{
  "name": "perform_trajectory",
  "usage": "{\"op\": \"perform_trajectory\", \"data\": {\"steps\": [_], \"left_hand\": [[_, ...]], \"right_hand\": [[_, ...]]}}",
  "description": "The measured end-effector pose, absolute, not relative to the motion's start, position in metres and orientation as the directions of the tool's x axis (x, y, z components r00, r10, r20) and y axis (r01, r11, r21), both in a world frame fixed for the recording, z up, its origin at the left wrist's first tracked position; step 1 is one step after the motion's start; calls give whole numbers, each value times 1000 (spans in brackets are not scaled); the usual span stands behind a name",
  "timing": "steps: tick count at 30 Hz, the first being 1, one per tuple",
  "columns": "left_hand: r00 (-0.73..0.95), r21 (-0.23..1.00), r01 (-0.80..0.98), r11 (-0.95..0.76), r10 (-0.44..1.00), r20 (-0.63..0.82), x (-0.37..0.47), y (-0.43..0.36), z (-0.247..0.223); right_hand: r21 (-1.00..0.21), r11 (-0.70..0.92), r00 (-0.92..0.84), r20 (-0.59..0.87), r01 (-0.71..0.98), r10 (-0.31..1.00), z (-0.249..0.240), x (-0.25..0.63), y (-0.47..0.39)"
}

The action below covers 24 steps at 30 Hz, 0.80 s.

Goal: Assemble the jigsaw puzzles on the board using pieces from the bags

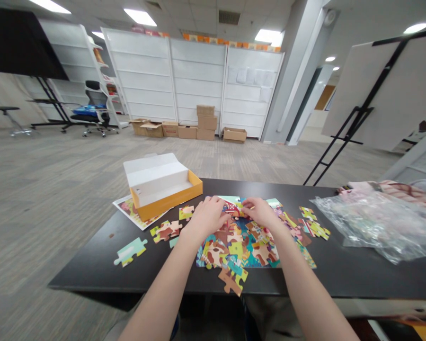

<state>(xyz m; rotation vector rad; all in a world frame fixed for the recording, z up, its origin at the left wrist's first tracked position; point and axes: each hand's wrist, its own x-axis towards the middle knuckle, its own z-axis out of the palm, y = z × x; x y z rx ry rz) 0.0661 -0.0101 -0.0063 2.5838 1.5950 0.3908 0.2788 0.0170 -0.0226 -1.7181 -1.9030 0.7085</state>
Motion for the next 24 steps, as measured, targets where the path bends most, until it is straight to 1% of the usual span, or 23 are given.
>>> {"op": "perform_trajectory", "data": {"steps": [2, 5, 8, 11, 15, 19, 24], "left_hand": [[426, 190, 866, -462, 882, 201, 70, -8, -10], [446, 198, 857, -476, 877, 180, 73, -3, -16], [457, 197, 854, -482, 875, 160, 74, 0, -22], [454, 189, 855, -483, 873, 177, 76, 3, -27], [460, 188, 851, -491, 869, 183, 78, 5, -31], [454, 167, 859, -483, 872, 184, 81, 5, -31], [431, 127, 879, -459, 881, 196, 85, 5, -31]], "right_hand": [[-579, 115, -104, 52, 807, 993, -23, 277, 16], [-494, 154, -120, 100, 856, 988, -24, 276, 16], [-452, 196, -155, 127, 870, 980, -26, 276, 17], [-414, 249, -202, 154, 875, 967, -27, 277, 17], [-344, 333, -297, 154, 878, 942, -28, 281, 16], [-352, 375, -344, 149, 858, 927, -28, 283, 16], [-380, 363, -333, 144, 851, 932, -27, 283, 15]]}}
